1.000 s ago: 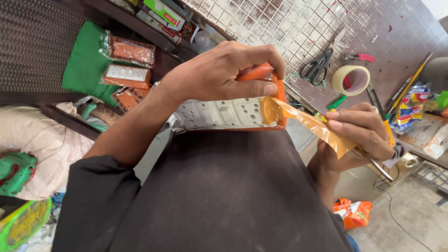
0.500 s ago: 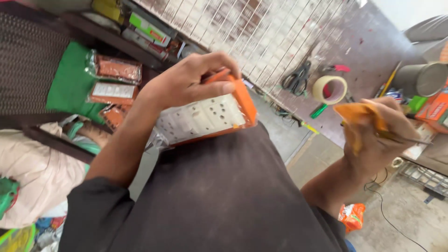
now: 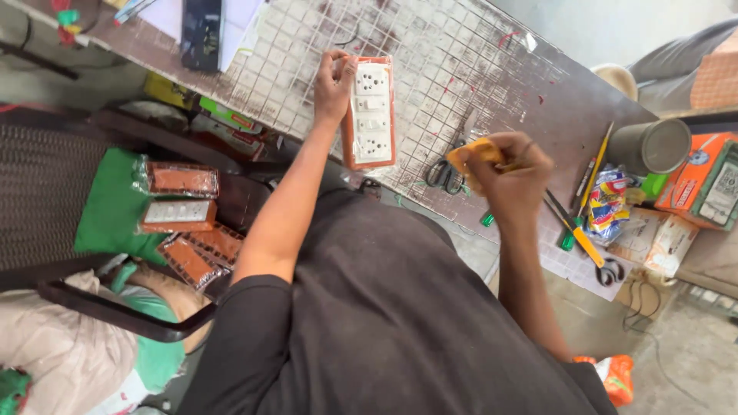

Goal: The person wraps several orange switchboards individually in clear plastic film using a roll of tape and a utility knife. After wrapping, the person wipes the workbench surface with a green cloth.

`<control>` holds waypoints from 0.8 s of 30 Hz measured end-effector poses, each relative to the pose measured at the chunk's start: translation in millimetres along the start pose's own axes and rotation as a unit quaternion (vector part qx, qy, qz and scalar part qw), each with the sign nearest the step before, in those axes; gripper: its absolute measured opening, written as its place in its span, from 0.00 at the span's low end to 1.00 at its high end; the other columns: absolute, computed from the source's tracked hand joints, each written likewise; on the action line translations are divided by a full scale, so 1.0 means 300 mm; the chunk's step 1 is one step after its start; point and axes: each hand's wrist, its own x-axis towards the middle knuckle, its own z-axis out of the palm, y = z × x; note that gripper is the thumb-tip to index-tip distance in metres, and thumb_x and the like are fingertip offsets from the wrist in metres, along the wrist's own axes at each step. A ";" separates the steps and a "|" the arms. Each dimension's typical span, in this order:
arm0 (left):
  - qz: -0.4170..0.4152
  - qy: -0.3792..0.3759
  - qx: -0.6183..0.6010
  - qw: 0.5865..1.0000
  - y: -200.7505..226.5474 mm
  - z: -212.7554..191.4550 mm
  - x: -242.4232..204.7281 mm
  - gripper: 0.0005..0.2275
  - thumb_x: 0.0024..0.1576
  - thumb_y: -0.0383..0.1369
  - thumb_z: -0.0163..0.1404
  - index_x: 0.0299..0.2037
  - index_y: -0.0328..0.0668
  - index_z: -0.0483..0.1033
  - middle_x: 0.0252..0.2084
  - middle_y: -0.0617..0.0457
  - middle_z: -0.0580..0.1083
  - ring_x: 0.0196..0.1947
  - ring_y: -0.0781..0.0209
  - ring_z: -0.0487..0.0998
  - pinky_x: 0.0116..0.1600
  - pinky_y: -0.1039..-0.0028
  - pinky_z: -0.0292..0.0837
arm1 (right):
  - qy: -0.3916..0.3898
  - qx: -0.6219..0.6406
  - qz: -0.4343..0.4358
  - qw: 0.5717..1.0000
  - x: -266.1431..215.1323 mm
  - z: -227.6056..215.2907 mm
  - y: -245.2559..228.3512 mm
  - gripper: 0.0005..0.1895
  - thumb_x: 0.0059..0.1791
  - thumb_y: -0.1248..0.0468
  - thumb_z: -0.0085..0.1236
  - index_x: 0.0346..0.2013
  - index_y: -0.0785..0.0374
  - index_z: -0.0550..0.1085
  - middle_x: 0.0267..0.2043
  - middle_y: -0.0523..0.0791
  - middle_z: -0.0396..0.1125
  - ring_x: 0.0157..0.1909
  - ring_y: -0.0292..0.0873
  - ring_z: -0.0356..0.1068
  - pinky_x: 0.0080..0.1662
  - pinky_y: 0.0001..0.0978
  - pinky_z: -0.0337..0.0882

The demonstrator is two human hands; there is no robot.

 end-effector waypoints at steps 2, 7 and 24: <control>-0.001 -0.011 -0.006 1.000 -0.061 0.068 0.019 0.17 0.64 0.47 0.54 0.48 0.43 0.72 0.34 0.53 0.80 0.34 0.63 0.81 0.39 0.70 0.76 | 0.007 0.021 0.059 0.998 -0.025 -0.003 0.070 0.11 0.46 0.69 0.71 0.34 0.69 0.74 0.28 0.40 0.71 0.26 0.29 0.67 0.28 0.20 0.66; 0.075 0.038 0.220 0.972 -0.067 0.116 0.040 0.15 0.58 0.46 0.59 0.41 0.44 0.79 0.38 0.46 0.79 0.37 0.54 0.80 0.42 0.68 0.75 | -0.043 -0.014 0.146 0.988 -0.071 -0.048 0.185 0.10 0.49 0.66 0.70 0.36 0.70 0.78 0.28 0.37 0.68 0.28 0.26 0.62 0.30 0.19 0.60; -0.365 -0.224 -0.237 0.872 0.651 0.110 -0.341 0.13 0.64 0.28 0.49 0.56 0.26 0.74 0.47 0.49 0.79 0.45 0.62 0.81 0.53 0.69 0.81 | -0.077 -0.129 -0.065 0.987 0.085 0.082 0.343 0.09 0.49 0.59 0.69 0.42 0.56 0.81 0.44 0.43 0.75 0.38 0.44 0.78 0.41 0.34 0.76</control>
